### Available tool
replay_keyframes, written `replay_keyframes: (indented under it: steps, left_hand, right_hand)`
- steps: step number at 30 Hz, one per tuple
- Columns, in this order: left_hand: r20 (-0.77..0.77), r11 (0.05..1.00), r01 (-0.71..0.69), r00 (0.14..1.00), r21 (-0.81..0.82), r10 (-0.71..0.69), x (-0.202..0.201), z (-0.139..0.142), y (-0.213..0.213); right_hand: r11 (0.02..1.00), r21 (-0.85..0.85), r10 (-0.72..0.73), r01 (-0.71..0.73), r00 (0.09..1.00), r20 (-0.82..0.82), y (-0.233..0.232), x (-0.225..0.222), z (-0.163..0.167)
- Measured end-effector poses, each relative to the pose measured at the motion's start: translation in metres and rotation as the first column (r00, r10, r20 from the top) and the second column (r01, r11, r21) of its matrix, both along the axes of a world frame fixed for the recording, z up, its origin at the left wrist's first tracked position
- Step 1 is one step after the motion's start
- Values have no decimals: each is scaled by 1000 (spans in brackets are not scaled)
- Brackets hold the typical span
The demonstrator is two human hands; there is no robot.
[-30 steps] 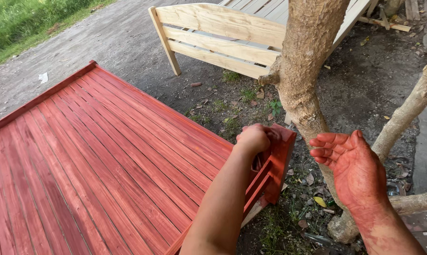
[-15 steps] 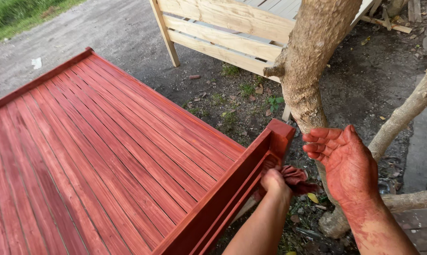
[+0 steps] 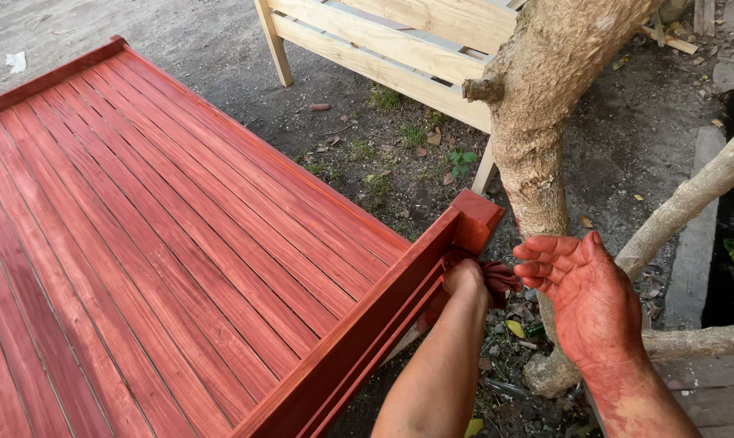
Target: The person applies red wood stain to a slatted wooden bench frame using a cloth, wiping the rails, legs and edges, dipping the cloth into a bowl of stain on the ground, and working around the furniture piece by hand.
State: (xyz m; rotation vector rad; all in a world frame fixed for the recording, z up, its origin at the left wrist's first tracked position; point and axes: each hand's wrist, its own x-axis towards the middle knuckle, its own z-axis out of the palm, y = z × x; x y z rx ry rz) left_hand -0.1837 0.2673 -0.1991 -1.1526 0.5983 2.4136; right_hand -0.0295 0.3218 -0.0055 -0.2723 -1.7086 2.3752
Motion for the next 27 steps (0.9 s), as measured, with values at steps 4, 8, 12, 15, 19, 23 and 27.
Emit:
replay_keyframes:
  steps: [4, 8, 12, 15, 19, 23, 27]
  left_hand:
    - [-40, 999, 33, 999, -27, -34, -4, 13, 7]
    - [-116, 995, 90, 989, -48, -95, -5, 26, 5]
    - [-179, 993, 21, 983, -119, -43, -3, 41, -1]
    - [-341, 984, 13, 937, -180, -75, 1, 56, -4]
    - [-401, 942, 48, 897, -331, -186, 4, 76, -14]
    - [-473, 951, 52, 858, -304, -198, 13, 95, -25]
    - [-577, 975, 55, 799, -214, -172, 11, 114, -42]
  right_hand:
    - [1000, 5, -8, 8, 1000, 1, 2, 0, 2]
    - [1000, 4, 5, -5, 1000, -24, -3, 0, 8]
    - [1000, 0, 5, -5, 999, -37, -9, 0, 15]
    - [1000, -14, -8, 7, 999, -46, -10, 1, 20]
    - [1000, -26, -6, 5, 998, -65, -16, 2, 22]
    - [1000, -31, 1, -3, 997, -74, -21, 8, 20]
    - [1000, -22, -22, 21, 999, -46, -21, 12, 18]
